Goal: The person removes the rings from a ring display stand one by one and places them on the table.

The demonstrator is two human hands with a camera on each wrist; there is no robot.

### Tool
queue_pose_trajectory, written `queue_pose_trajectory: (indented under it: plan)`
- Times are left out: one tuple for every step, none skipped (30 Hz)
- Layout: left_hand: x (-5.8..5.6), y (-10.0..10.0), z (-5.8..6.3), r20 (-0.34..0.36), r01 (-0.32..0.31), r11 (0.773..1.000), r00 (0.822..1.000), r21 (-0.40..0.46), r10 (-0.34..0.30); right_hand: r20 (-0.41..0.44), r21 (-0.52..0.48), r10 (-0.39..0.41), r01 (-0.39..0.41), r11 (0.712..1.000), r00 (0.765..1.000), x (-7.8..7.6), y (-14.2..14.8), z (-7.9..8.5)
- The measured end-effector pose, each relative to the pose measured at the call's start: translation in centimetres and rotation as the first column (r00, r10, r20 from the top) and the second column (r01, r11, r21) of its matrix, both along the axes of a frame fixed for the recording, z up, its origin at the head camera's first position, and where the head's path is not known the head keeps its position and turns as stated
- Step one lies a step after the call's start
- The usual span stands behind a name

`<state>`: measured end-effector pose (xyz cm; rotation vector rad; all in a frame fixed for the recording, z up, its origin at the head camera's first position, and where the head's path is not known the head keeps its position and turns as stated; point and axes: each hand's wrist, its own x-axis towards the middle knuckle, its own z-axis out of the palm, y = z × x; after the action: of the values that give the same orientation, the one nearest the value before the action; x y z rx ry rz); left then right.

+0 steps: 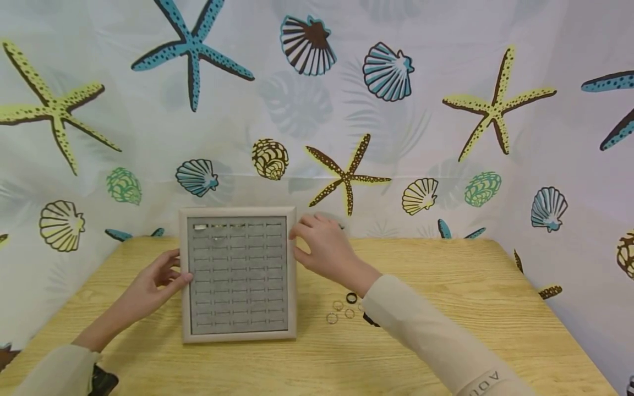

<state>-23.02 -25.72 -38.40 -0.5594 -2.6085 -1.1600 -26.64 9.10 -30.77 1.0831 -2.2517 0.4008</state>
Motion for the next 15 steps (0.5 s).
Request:
queue_pose_trajectory:
  plan:
    - [0.0,-0.1,0.0,0.007,0.002,1.0,1.0,-0.011,-0.002,-0.015,-0.005,0.006,-0.006,1.0,1.0,-0.1,-0.3,0.0]
    - [-0.1,-0.1,0.0,0.008,0.002,1.0,1.0,-0.013,-0.002,-0.027,-0.008,0.008,-0.008,1.0,1.0,-0.1,-0.6,0.1]
    - [-0.2,-0.2,-0.1,0.01,0.001,1.0,1.0,-0.016,-0.001,-0.035,-0.013,0.011,-0.011,1.0,0.999,-0.1,-0.9,0.2]
    - [-0.2,-0.2,-0.1,0.011,0.002,1.0,1.0,-0.017,-0.002,-0.04,-0.019,0.016,-0.016,1.0,0.999,-0.1,-1.2,0.3]
    - [-0.2,-0.2,-0.1,0.013,0.0,1.0,1.0,-0.019,0.0,-0.043,-0.022,0.02,-0.021,1.0,0.999,0.0,-1.5,0.4]
    - [-0.3,-0.3,-0.1,0.013,-0.002,1.0,1.0,-0.02,0.003,-0.046,-0.024,0.024,-0.026,0.999,0.999,0.0,-1.8,0.4]
    - [-0.3,-0.3,-0.1,0.013,-0.003,1.0,1.0,-0.017,0.003,-0.055,-0.027,0.026,-0.027,0.999,0.998,0.0,-2.1,0.5]
    - [-0.2,-0.2,-0.1,0.015,-0.003,1.0,1.0,-0.014,0.003,-0.053,-0.028,0.025,-0.026,0.999,0.998,0.0,-2.5,0.6]
    - [-0.2,-0.2,-0.1,0.017,-0.001,1.0,1.0,-0.011,0.001,-0.053,-0.029,0.026,-0.027,0.999,0.998,0.0,-2.8,0.7]
    - [-0.2,-0.2,-0.1,0.019,-0.001,1.0,1.0,-0.008,0.001,-0.051,-0.03,0.025,-0.027,0.999,0.998,0.0,-3.1,0.8]
    - [-0.1,-0.2,0.0,0.021,0.0,1.0,1.0,-0.004,0.001,-0.045,-0.03,0.024,-0.025,0.999,0.999,0.0,-3.4,0.8]
    - [-0.1,-0.1,0.0,0.023,0.0,1.0,1.0,-0.002,0.0,-0.038,-0.031,0.024,-0.025,0.999,0.999,-0.1,-3.7,0.9]
    - [0.0,-0.1,0.0,0.024,0.002,1.0,1.0,0.001,-0.002,-0.031,-0.032,0.023,-0.024,0.999,0.999,-0.1,-4.0,0.9]
    - [0.0,0.0,0.1,0.025,0.002,1.0,1.0,0.001,-0.002,-0.018,-0.034,0.023,-0.024,0.999,1.0,-0.1,-4.3,1.0]
    - [0.0,0.0,0.1,0.026,0.002,1.0,1.0,0.002,-0.002,-0.008,-0.035,0.023,-0.023,0.999,1.0,-0.1,-4.6,1.0]
